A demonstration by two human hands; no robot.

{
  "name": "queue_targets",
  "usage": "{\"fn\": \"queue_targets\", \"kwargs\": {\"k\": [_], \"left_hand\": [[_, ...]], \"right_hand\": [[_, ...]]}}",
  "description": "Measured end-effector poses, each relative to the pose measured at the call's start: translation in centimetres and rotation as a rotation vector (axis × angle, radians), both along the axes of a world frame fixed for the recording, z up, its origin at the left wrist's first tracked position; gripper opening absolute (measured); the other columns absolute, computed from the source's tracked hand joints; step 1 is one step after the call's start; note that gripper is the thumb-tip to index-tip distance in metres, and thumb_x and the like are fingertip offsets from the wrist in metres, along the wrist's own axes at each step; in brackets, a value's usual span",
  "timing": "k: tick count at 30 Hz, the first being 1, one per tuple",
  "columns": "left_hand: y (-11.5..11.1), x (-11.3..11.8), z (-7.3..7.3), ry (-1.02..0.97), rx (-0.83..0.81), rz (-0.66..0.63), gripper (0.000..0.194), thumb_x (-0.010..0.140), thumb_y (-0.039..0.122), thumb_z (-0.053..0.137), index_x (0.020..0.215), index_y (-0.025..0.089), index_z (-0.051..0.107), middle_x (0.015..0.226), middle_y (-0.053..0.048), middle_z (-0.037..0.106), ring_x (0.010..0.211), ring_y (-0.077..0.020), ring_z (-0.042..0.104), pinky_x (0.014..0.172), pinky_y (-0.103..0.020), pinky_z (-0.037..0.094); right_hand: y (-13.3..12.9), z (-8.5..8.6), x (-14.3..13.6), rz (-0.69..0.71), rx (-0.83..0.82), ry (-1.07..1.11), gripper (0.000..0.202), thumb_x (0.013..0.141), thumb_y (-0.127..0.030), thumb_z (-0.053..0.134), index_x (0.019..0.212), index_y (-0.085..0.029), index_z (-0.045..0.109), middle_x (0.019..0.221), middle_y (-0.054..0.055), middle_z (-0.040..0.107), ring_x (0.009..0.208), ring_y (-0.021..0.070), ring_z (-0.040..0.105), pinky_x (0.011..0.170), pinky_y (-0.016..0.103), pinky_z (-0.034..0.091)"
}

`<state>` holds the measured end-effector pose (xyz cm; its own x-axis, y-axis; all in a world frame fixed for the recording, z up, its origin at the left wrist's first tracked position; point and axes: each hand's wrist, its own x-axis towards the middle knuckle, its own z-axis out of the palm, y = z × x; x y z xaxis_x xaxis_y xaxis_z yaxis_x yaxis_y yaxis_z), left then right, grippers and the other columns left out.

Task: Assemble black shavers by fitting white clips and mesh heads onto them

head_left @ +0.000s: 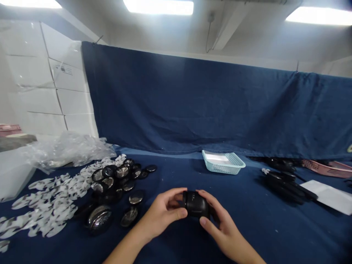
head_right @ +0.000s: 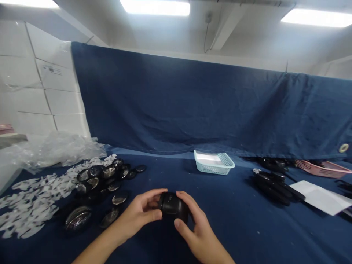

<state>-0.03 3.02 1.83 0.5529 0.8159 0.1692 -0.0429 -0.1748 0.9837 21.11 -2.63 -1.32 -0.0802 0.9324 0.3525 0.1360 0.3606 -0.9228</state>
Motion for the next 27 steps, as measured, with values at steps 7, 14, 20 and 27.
{"fn": "queue_targets", "kwargs": {"k": [7, 14, 20, 27], "left_hand": [[-2.2, 0.2, 0.8, 0.331, 0.680, 0.175, 0.055, 0.071, 0.003, 0.067, 0.117, 0.033, 0.065, 0.135, -0.002, 0.056, 0.122, -0.0238, 0.050, 0.105, -0.041, 0.040], [-2.5, 0.6, 0.3, 0.386, 0.678, 0.205, 0.052, 0.080, 0.038, 0.070, 0.128, 0.032, 0.055, 0.146, -0.004, 0.046, 0.137, -0.0283, 0.036, 0.112, -0.046, 0.032], [-1.1, 0.4, -0.2, 0.498, 0.246, 0.267, 0.045, 0.088, 0.046, 0.055, 0.126, 0.024, 0.059, 0.100, -0.007, 0.072, 0.086, -0.0245, 0.067, 0.079, -0.039, 0.053], [-0.7, 0.1, 0.4, 0.336, -0.031, 0.185, 0.067, 0.082, 0.049, 0.059, 0.139, 0.019, 0.044, 0.121, -0.017, 0.064, 0.071, -0.0220, 0.069, 0.060, -0.034, 0.055]], "right_hand": [[-0.4, 1.9, -2.0, 0.131, -0.651, 0.602, 0.049, 0.090, -0.051, 0.048, 0.116, -0.012, 0.064, 0.077, 0.010, 0.075, 0.060, 0.0196, 0.069, 0.059, 0.029, 0.054], [-0.5, 2.3, -2.2, 0.057, -0.690, 0.722, 0.040, 0.084, -0.043, 0.062, 0.111, -0.014, 0.065, 0.084, 0.009, 0.077, 0.067, 0.0198, 0.071, 0.066, 0.029, 0.054], [-0.4, 2.5, -2.6, -0.062, -0.547, 0.575, 0.051, 0.084, -0.041, 0.061, 0.126, -0.016, 0.052, 0.084, 0.008, 0.076, 0.072, 0.0247, 0.071, 0.068, 0.038, 0.055], [0.1, 1.4, -2.4, -0.046, -0.498, 0.508, 0.059, 0.076, -0.046, 0.070, 0.124, -0.015, 0.054, 0.082, 0.006, 0.073, 0.067, 0.0221, 0.070, 0.063, 0.035, 0.055]]}}
